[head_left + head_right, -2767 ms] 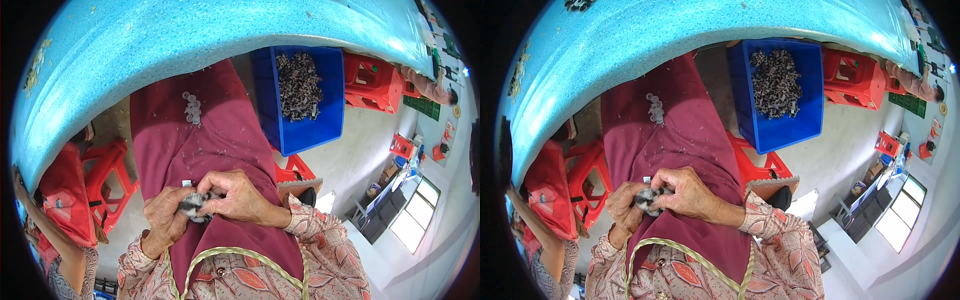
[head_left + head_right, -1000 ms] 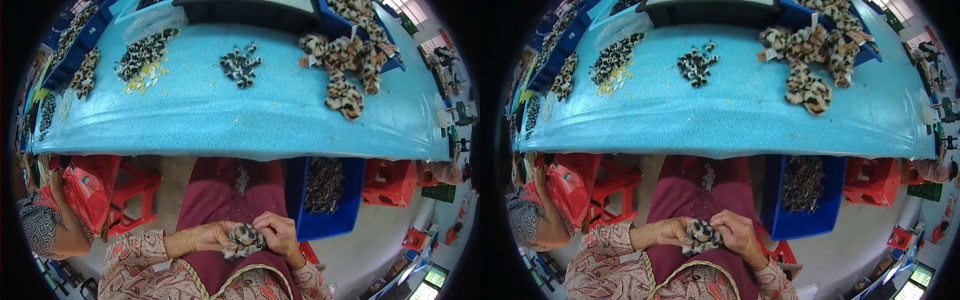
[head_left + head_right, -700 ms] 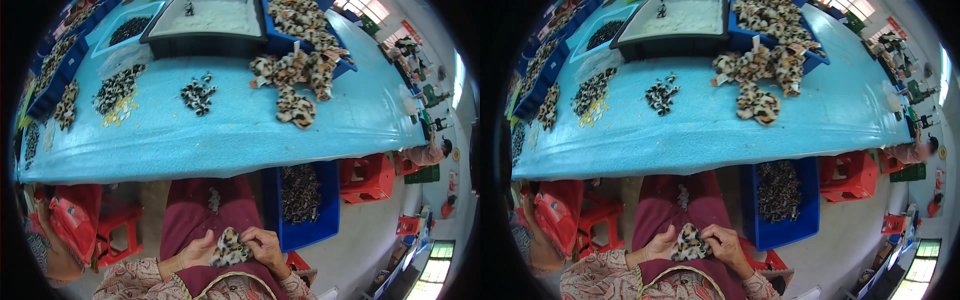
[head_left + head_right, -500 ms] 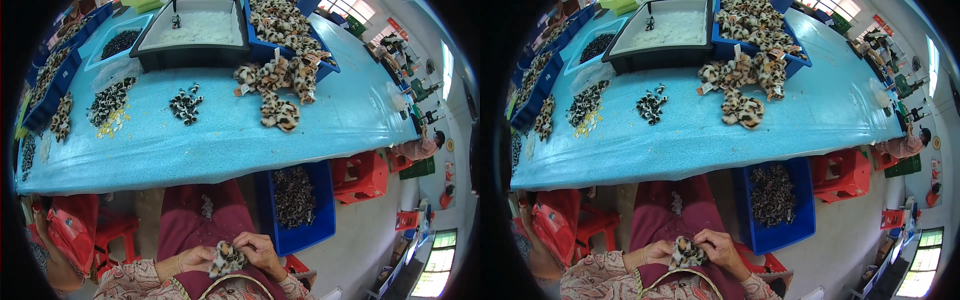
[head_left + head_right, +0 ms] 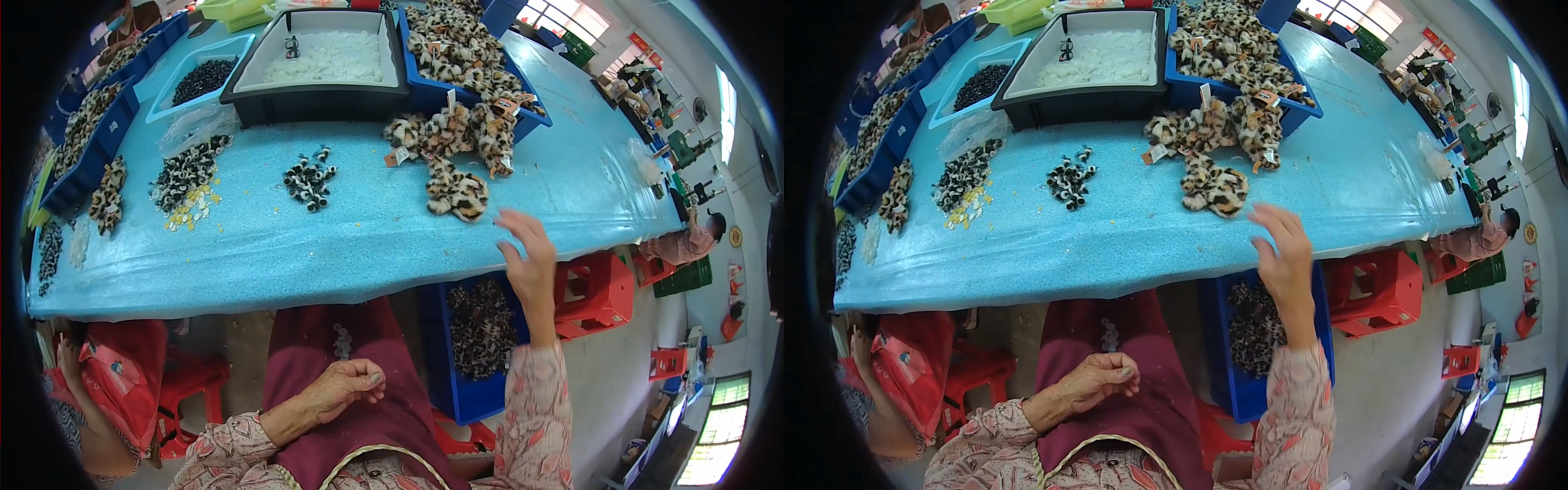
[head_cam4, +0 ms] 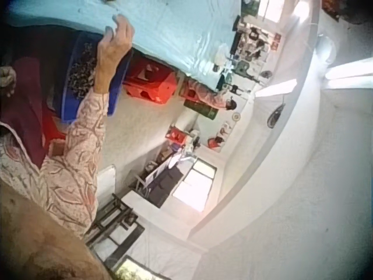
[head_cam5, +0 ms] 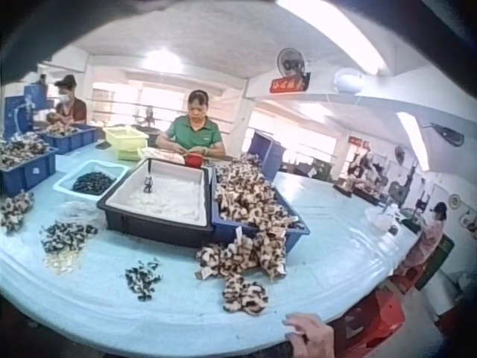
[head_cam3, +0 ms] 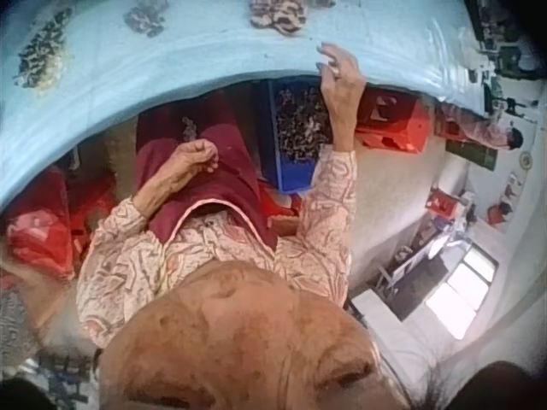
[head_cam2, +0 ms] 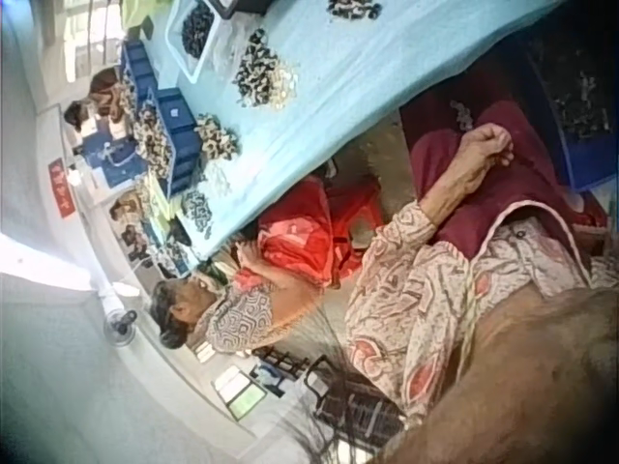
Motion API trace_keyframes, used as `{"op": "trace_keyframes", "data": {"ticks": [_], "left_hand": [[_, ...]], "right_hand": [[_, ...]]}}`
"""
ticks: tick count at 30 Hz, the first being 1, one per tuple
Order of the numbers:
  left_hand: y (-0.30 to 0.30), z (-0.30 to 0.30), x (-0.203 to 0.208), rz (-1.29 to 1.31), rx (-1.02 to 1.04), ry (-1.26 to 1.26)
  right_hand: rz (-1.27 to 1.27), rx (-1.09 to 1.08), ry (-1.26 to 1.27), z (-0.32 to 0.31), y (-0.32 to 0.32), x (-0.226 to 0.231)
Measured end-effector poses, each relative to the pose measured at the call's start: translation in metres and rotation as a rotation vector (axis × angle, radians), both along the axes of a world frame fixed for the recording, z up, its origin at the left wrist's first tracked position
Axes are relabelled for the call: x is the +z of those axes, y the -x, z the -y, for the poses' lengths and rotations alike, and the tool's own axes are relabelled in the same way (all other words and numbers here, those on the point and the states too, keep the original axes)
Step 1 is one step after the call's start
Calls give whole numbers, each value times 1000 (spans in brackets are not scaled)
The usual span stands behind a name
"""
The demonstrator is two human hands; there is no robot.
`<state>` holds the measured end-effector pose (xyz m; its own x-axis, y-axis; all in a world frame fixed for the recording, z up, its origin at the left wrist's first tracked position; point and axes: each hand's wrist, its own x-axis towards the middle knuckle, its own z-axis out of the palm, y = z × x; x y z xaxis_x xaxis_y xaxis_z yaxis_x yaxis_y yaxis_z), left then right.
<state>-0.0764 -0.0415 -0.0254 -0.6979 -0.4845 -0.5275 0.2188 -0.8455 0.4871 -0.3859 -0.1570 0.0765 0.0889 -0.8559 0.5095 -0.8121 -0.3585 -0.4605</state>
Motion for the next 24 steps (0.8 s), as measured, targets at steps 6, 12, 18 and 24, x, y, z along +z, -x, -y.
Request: {"op": "trace_keyframes", "data": {"ticks": [6,12,18,24], "left_hand": [[-8,13,20,-35,80,184],[-30,25,33,72,293,419],[-12,46,53,-74,402,363],[-20,26,42,199,713,388]], "right_hand": [[-121,112,45,83,4,-42],[896,120,-327,31,-41,-34],[1584,298,-637,-74,-132,-42],[1605,253,-770,-100,-162,-64]]}}
